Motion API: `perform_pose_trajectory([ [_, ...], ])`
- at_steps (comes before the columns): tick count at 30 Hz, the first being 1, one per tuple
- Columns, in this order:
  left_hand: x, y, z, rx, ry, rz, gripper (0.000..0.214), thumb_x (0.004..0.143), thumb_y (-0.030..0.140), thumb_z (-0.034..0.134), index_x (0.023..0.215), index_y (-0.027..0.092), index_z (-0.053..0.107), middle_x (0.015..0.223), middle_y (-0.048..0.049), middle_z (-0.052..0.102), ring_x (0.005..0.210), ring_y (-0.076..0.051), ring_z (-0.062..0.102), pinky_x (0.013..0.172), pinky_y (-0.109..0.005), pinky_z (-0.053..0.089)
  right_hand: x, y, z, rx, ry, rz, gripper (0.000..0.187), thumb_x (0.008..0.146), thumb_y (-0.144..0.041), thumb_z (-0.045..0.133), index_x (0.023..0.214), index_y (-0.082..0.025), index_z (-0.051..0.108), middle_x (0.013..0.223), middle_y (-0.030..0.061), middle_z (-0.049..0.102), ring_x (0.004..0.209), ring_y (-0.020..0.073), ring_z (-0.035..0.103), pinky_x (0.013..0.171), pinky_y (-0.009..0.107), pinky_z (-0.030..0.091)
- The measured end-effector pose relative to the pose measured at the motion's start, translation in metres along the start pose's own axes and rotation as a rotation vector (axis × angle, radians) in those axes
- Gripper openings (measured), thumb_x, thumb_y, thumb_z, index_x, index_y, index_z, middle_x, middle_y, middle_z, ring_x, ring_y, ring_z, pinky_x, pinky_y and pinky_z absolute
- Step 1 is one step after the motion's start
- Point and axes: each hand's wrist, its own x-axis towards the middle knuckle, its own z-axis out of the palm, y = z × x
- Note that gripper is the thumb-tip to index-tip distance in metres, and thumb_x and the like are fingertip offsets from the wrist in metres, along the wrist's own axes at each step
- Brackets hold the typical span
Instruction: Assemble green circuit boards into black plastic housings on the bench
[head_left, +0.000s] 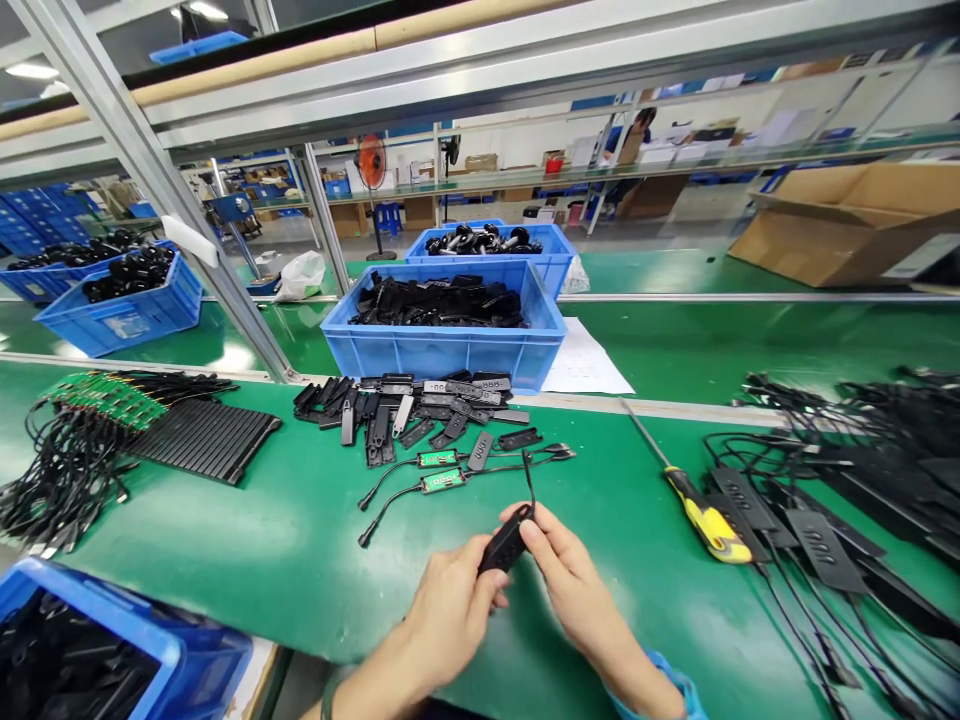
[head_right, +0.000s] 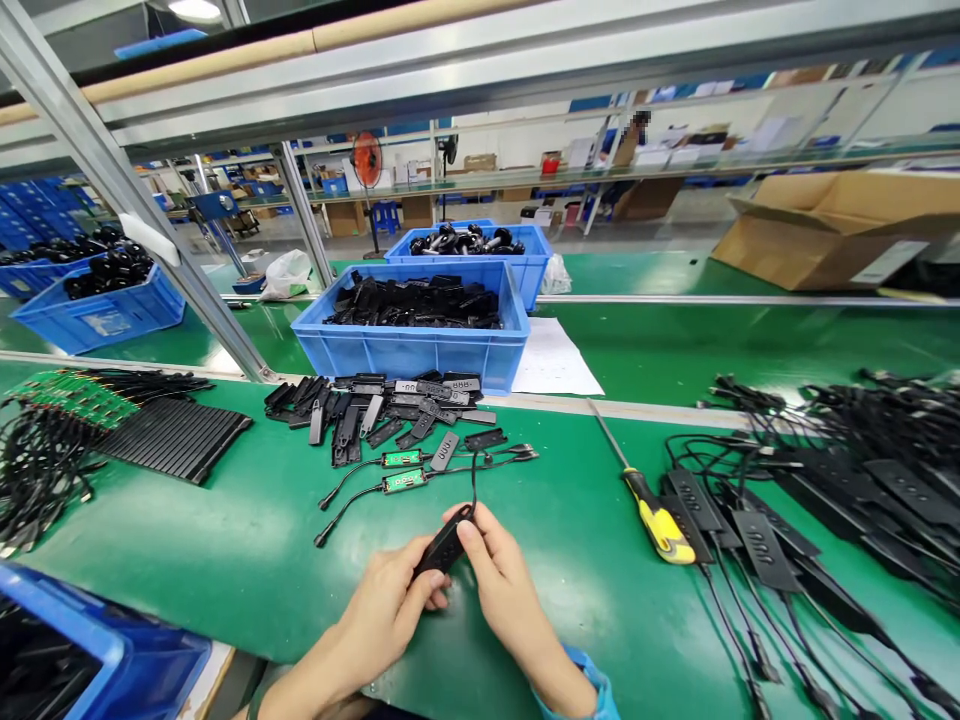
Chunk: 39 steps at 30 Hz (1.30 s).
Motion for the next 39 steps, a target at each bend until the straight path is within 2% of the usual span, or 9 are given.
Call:
perform_pose_trajectory([
  [5,0.005,0.006,0.01,0.128,0.011,0.053,0.031,0.098,0.025,0.035,0.12,0.017,0.055,0.072,-0.0039,0.071,0.066,-0.02,0.068,0.069,-0.03,0.051,-0.006,-0.003,0.004,-0.136,0.142,-0.123,0.046,0.093,-0.06,0.042,0.09,-0.021,0.065,0.078,0.0033,0.066,0.072,0.0176,0.062,0.069,0.026,0.05],
  [8,0.014,0.008,0.0,0.185,-0.073,0.15,0.037,0.099,0.033,0.04,0.133,0.02,0.049,0.104,-0.0087,0.073,0.093,-0.022,0.07,0.083,-0.033,0.054,-0.004,-0.017,-0.012,-0.194,0.193,-0.153,0.043,0.094,-0.057,0.042,0.097,-0.021,0.066,0.085,0.0041,0.068,0.079,0.0186,0.063,0.073,0.027,0.05],
  [11,0.033,0.0,-0.024,0.378,-0.116,0.245,0.062,0.095,0.043,0.053,0.149,0.023,0.03,0.15,-0.0142,0.044,0.136,-0.027,0.045,0.108,-0.043,0.042,0.003,-0.04,-0.06,-0.473,0.4,-0.217,0.046,0.096,-0.051,0.037,0.12,-0.02,0.062,0.095,0.0063,0.07,0.082,0.02,0.064,0.077,0.03,0.05],
  [15,0.061,-0.031,-0.054,0.737,-0.017,0.191,0.071,0.092,0.044,0.058,0.152,0.022,0.027,0.16,-0.018,0.021,0.148,-0.035,0.016,0.116,-0.057,0.027,0.012,-0.069,-0.154,-1.2,0.596,-0.06,0.049,0.098,-0.042,0.028,0.134,-0.021,0.053,0.099,0.0102,0.071,0.08,0.0232,0.067,0.07,0.034,0.05],
  [21,0.061,-0.065,-0.054,0.96,-0.109,0.011,0.086,0.089,0.052,0.06,0.154,0.014,0.019,0.159,-0.026,0.01,0.147,-0.041,0.005,0.114,-0.064,0.021,0.036,-0.053,-0.233,-1.435,0.635,0.113,0.033,0.084,-0.03,0.046,0.102,-0.016,0.069,0.058,0.0144,0.058,0.047,0.0331,0.057,0.052,0.048,0.042],
  [25,0.042,-0.065,-0.033,0.966,-0.068,0.046,0.092,0.087,0.055,0.061,0.155,0.016,0.013,0.16,-0.0273,0.009,0.147,-0.044,0.005,0.112,-0.066,0.023,0.073,-0.018,-0.197,-1.431,0.466,-0.058,0.032,0.085,-0.028,0.042,0.101,-0.016,0.067,0.077,0.021,0.066,0.064,0.038,0.065,0.057,0.05,0.046],
  [31,0.027,-0.051,-0.015,1.008,0.175,-0.083,0.04,0.084,0.027,0.071,0.119,0.015,0.054,0.127,-0.0189,0.055,0.119,-0.036,0.054,0.092,-0.051,0.049,0.142,0.019,-0.069,-1.267,0.0,-0.371,0.012,0.088,-0.025,0.058,0.096,-0.022,0.067,0.095,0.0059,0.07,0.084,0.0209,0.066,0.072,0.031,0.051],
  [35,0.026,-0.044,-0.022,0.902,0.128,-0.204,0.024,0.084,0.019,0.069,0.103,0.015,0.055,0.105,-0.0104,0.058,0.097,-0.028,0.06,0.079,-0.039,0.052,0.169,0.028,-0.016,-1.196,-0.033,-0.454,0.019,0.091,-0.032,0.062,0.101,-0.016,0.063,0.104,0.0055,0.065,0.091,0.0188,0.062,0.077,0.035,0.052],
  [39,0.022,-0.045,-0.033,0.711,0.124,-0.174,0.025,0.089,0.019,0.061,0.112,0.015,0.051,0.108,-0.0098,0.057,0.099,-0.026,0.061,0.084,-0.038,0.051,0.173,0.024,-0.01,-1.069,0.028,-0.509,0.02,0.096,-0.035,0.052,0.094,-0.017,0.062,0.098,0.0066,0.065,0.091,0.0198,0.062,0.08,0.037,0.051],
])
